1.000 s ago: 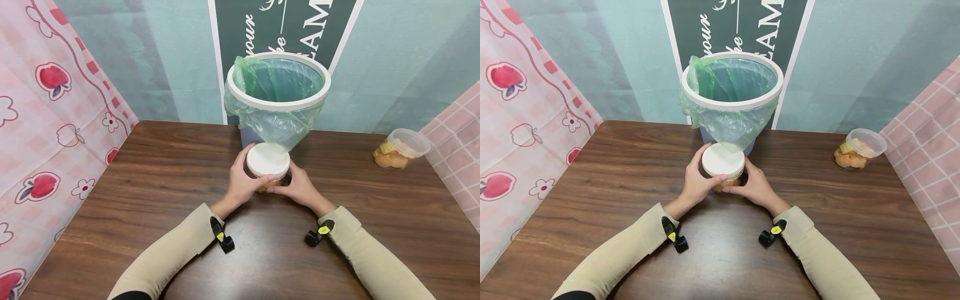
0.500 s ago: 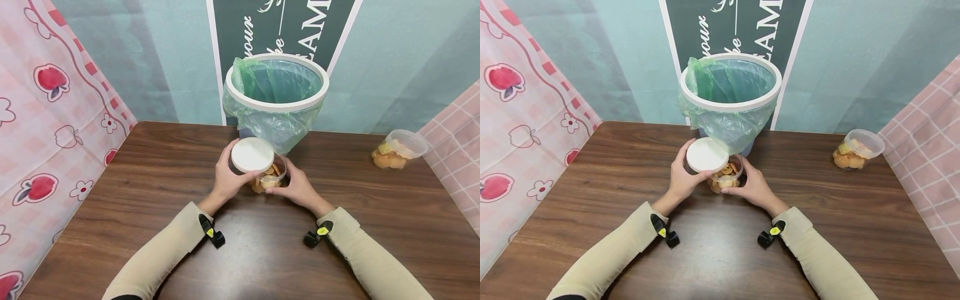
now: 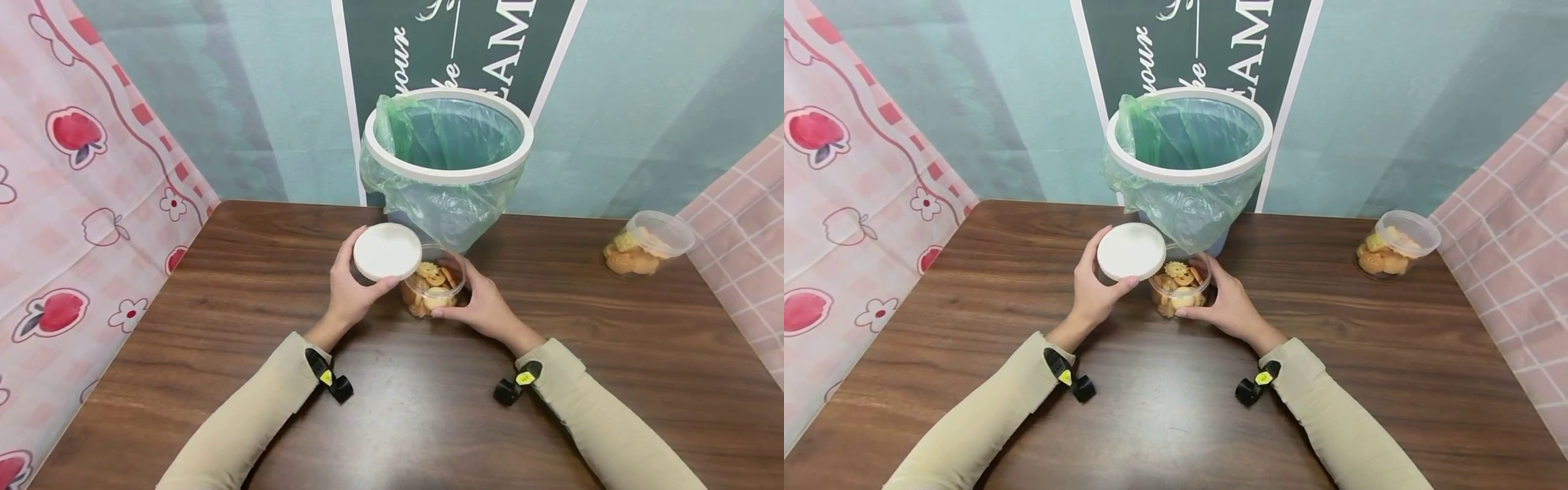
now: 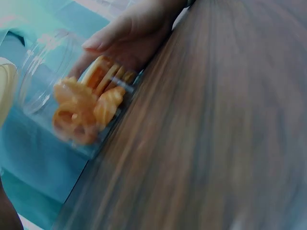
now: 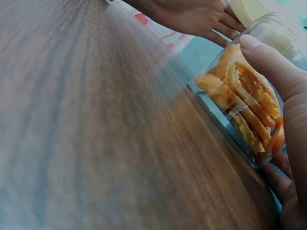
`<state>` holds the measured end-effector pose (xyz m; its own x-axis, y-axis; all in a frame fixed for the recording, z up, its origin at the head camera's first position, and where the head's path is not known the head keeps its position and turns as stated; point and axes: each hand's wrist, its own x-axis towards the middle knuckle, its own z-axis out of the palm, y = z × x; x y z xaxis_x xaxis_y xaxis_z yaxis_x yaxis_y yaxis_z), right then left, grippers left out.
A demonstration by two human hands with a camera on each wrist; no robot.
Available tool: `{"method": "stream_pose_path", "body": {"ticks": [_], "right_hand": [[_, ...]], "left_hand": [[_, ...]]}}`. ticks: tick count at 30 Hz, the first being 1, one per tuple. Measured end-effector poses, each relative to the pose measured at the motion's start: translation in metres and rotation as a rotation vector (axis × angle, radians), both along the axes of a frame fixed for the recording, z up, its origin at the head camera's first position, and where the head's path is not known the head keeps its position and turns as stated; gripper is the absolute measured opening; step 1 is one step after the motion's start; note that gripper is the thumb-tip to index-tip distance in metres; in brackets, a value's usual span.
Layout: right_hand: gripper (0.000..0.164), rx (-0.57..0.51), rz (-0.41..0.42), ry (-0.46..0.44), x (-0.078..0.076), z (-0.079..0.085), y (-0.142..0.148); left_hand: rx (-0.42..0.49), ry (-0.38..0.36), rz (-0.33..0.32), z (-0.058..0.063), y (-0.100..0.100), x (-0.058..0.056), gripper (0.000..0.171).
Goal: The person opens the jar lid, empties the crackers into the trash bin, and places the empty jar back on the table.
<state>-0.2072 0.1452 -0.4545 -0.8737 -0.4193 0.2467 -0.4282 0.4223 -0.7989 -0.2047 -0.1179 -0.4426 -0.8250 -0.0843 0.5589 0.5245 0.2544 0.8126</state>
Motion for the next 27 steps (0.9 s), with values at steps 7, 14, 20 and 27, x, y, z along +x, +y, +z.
{"method": "stream_pose_path", "body": {"ticks": [7, 14, 20, 27], "right_hand": [[0.102, 0.006, 0.003, -0.002, -0.001, -0.001, -0.001], [0.102, 0.016, -0.003, 0.002, -0.001, -0.002, 0.001], [0.101, 0.009, -0.003, -0.001, -0.001, -0.002, 0.001], [0.101, 0.013, 0.000, 0.001, -0.002, -0.001, 0.000]], "left_hand": [[0.017, -0.007, 0.061, -0.004, -0.021, -0.007, 0.112], [0.023, -0.023, 0.078, -0.005, -0.033, -0.012, 0.103], [0.022, -0.034, 0.093, -0.005, -0.038, -0.015, 0.095], [0.005, -0.065, 0.125, -0.007, -0.042, -0.018, 0.092]]}}
